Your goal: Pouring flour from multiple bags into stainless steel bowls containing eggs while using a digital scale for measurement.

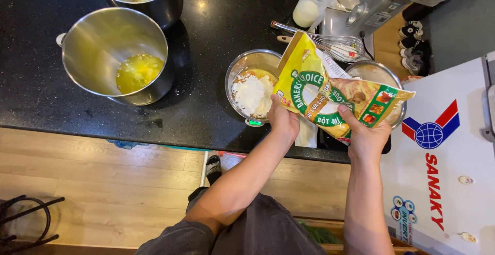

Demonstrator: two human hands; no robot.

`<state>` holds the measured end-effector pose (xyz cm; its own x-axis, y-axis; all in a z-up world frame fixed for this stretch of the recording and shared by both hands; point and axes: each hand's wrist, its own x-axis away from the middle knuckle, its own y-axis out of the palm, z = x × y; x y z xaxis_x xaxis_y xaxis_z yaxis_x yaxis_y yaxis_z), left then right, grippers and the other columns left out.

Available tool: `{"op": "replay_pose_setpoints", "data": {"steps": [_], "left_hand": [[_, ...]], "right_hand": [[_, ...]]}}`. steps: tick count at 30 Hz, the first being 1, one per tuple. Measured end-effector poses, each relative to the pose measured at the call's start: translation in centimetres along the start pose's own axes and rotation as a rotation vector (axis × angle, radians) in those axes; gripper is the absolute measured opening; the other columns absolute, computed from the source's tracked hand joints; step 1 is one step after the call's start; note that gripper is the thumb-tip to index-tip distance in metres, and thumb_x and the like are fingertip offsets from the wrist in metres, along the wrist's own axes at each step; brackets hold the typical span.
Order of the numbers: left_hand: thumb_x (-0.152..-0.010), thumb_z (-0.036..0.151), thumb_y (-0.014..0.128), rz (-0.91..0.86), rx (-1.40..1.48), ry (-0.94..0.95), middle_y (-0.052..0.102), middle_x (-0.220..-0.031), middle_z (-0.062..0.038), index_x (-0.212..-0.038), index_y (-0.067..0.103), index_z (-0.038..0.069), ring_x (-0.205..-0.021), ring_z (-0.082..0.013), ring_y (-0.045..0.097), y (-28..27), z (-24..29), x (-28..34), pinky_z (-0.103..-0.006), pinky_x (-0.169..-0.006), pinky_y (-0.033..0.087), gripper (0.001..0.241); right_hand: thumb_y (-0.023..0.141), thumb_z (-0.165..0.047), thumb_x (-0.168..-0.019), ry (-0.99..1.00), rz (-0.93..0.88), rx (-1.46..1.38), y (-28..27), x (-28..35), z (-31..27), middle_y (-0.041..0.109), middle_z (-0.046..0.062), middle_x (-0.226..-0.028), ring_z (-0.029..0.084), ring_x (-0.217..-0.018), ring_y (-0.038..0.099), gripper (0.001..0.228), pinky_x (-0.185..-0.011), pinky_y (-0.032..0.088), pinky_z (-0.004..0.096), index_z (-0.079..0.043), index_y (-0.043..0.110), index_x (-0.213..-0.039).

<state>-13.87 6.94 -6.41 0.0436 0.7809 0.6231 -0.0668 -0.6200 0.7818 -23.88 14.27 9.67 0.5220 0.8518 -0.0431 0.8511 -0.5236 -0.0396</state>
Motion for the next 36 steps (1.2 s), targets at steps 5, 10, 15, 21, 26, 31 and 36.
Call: {"op": "replay_pose_setpoints", "data": {"steps": [5, 10, 15, 21, 26, 31, 36], "left_hand": [[-0.109, 0.033, 0.040, -0.003, -0.011, -0.008, 0.063, -0.136, -0.013, -0.142, 0.049, 0.001, -0.119, -0.0222, 0.066, -0.7, -0.3, -0.5, -0.0362, -0.100, 0.054, 0.047], [-0.107, 0.027, 0.053, 0.018, -0.084, 0.006, 0.064, -0.127, -0.013, -0.136, 0.054, 0.000, -0.112, -0.0232, 0.067, -1.5, -0.8, -1.0, -0.0375, -0.095, 0.059, 0.040], [-0.098, 0.014, 0.070, -0.047, -0.220, 0.136, 0.073, -0.117, -0.012, -0.122, 0.068, -0.003, -0.103, -0.0182, 0.071, -0.5, -0.6, 0.2, -0.0335, -0.090, 0.059, 0.029], [-0.096, 0.015, 0.069, 0.050, -0.237, 0.073, 0.073, -0.116, -0.008, -0.121, 0.068, 0.000, -0.100, -0.0154, 0.071, 1.5, 0.8, 1.9, -0.0310, -0.085, 0.061, 0.029], [-0.102, 0.025, 0.062, 0.044, -0.214, 0.098, 0.072, -0.115, -0.009, -0.124, 0.066, 0.000, -0.098, -0.0160, 0.070, -0.7, -0.7, -0.2, -0.0313, -0.084, 0.058, 0.033], [-0.105, 0.028, 0.057, 0.033, -0.158, 0.071, 0.071, -0.113, -0.008, -0.125, 0.061, 0.001, -0.097, -0.0171, 0.070, -1.2, -1.1, -0.2, -0.0330, -0.086, 0.059, 0.034], [-0.106, 0.027, 0.053, -0.064, -0.170, 0.097, 0.068, -0.116, -0.006, -0.130, 0.055, 0.006, -0.098, -0.0140, 0.068, 0.4, -0.4, 1.7, -0.0310, -0.083, 0.057, 0.033]], "right_hand": [[0.082, 0.008, -0.082, 0.023, 0.012, -0.001, -0.3, -0.2, 0.3, 0.075, 0.010, -0.115, 0.015, -0.098, 0.073, 0.035, -0.087, 0.061, 0.030, 0.002, 0.070, -0.114], [0.082, 0.008, -0.083, 0.023, -0.003, 0.023, -0.6, -0.4, 0.4, 0.075, 0.010, -0.115, 0.015, -0.098, 0.073, 0.035, -0.088, 0.060, 0.030, 0.003, 0.069, -0.115], [0.082, 0.008, -0.082, 0.034, -0.027, 0.045, -0.3, -0.4, -0.1, 0.075, 0.011, -0.114, 0.015, -0.097, 0.073, 0.036, -0.087, 0.061, 0.030, 0.002, 0.069, -0.115], [0.082, 0.007, -0.083, 0.051, -0.033, 0.041, -0.2, -0.3, -0.3, 0.075, 0.011, -0.114, 0.015, -0.098, 0.073, 0.035, -0.087, 0.060, 0.030, 0.002, 0.069, -0.115], [0.082, 0.008, -0.082, 0.063, -0.018, 0.051, -0.3, -0.2, 0.2, 0.075, 0.011, -0.114, 0.015, -0.097, 0.073, 0.036, -0.087, 0.060, 0.030, 0.002, 0.069, -0.115], [0.082, 0.008, -0.082, 0.056, -0.014, 0.024, -0.5, -0.3, 1.2, 0.074, 0.011, -0.116, 0.015, -0.099, 0.073, 0.038, -0.088, 0.060, 0.031, 0.002, 0.069, -0.117], [0.080, 0.008, -0.083, 0.104, 0.031, -0.094, -1.4, -0.4, 4.2, 0.073, 0.011, -0.121, 0.019, -0.106, 0.072, 0.044, -0.093, 0.060, 0.034, 0.001, 0.065, -0.124]]}}
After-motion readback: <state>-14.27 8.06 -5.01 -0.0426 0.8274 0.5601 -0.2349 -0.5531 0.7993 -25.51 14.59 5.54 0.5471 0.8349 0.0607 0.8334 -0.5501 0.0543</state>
